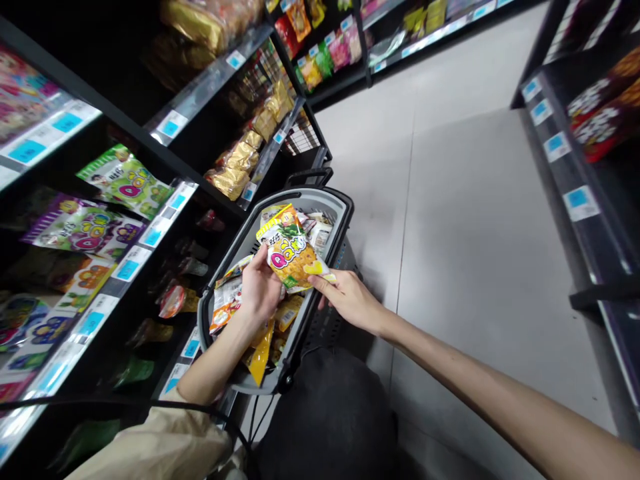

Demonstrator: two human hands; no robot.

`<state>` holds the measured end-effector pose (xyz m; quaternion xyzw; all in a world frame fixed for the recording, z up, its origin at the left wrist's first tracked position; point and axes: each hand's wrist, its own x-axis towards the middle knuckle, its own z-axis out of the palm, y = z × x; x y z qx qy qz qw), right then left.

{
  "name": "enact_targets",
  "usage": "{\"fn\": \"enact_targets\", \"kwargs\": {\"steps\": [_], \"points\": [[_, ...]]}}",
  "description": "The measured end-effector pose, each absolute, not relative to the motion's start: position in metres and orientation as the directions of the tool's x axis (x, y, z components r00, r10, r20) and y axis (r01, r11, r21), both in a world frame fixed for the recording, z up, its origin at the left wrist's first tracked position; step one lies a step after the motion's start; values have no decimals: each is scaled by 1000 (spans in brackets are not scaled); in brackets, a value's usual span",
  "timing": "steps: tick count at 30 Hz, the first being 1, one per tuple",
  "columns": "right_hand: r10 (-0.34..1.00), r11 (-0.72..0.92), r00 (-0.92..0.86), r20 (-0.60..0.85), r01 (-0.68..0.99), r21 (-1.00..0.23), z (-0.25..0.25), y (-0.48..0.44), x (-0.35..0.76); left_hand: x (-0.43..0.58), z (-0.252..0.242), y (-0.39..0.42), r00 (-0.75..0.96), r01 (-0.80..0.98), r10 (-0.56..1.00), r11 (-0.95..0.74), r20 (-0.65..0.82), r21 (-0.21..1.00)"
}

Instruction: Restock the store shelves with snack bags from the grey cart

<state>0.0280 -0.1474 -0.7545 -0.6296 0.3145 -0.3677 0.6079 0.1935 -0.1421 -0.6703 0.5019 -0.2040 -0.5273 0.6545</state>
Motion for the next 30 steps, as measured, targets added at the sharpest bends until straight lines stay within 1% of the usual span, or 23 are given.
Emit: {"fn": "enact_targets", "kwargs": {"steps": [4, 5, 6, 8, 10, 11, 12, 14, 17, 20, 22, 24, 26, 28, 29, 30], "points": [[-847, -132, 522, 102, -20, -991, -754, -148, 27, 191, -647, -132, 283, 489, -887, -193, -364, 851], [-847, -160, 518, 120, -33, -987, -754, -148, 26, 190, -643, -130, 263, 478, -893, -208, -366, 853], [-843, -187, 520, 139, -41, -981, -754, -148, 25, 190, -641, -129, 253, 453, -907, -196, -336, 870], [-817, -235, 549, 174, -43, -971, -755, -148, 23, 191, -637, -129, 237, 332, -953, -103, -189, 938], [-781, -275, 591, 201, -37, -961, -758, -147, 22, 191, -634, -129, 142, 150, -989, -22, -44, 988], [-768, -293, 604, 213, -35, -955, -760, -146, 22, 191, -633, -130, 62, 69, -998, -12, -17, 998], [-758, -314, 611, 230, -33, -949, -763, -145, 23, 190, -632, -130, -26, 8, -999, -22, -22, 1000], [-738, -365, 618, 271, -27, -931, -770, -143, 24, 191, -631, -130, -168, -60, -984, -51, -60, 997], [-674, -468, 663, 326, -41, -883, -778, -146, 26, 196, -633, -130, -234, -144, -970, -33, -66, 989], [-606, -575, 713, 352, -87, -814, -778, -151, 26, 205, -634, -128, -189, -214, -981, -9, -50, 977], [-578, -615, 737, 350, -111, -781, -772, -154, 25, 214, -630, -125, -131, -242, -991, 25, -7, 970], [-556, -633, 758, 341, -120, -764, -765, -155, 24, 227, -623, -119, -49, -272, -998, 61, 49, 960], [-546, -639, 768, 335, -124, -759, -758, -154, 23, 247, -614, -113, 81, -307, -989, 91, 122, 947], [-556, -637, 763, 329, -137, -759, -755, -151, 23, 275, -601, -103, 239, -396, -930, 167, 277, 903], [-567, -633, 756, 326, -147, -760, -754, -149, 23, 291, -593, -97, 295, -483, -864, 232, 407, 844], [-579, -628, 748, 325, -155, -762, -754, -148, 23, 308, -584, -90, 304, -604, -777, 291, 552, 742]]}}
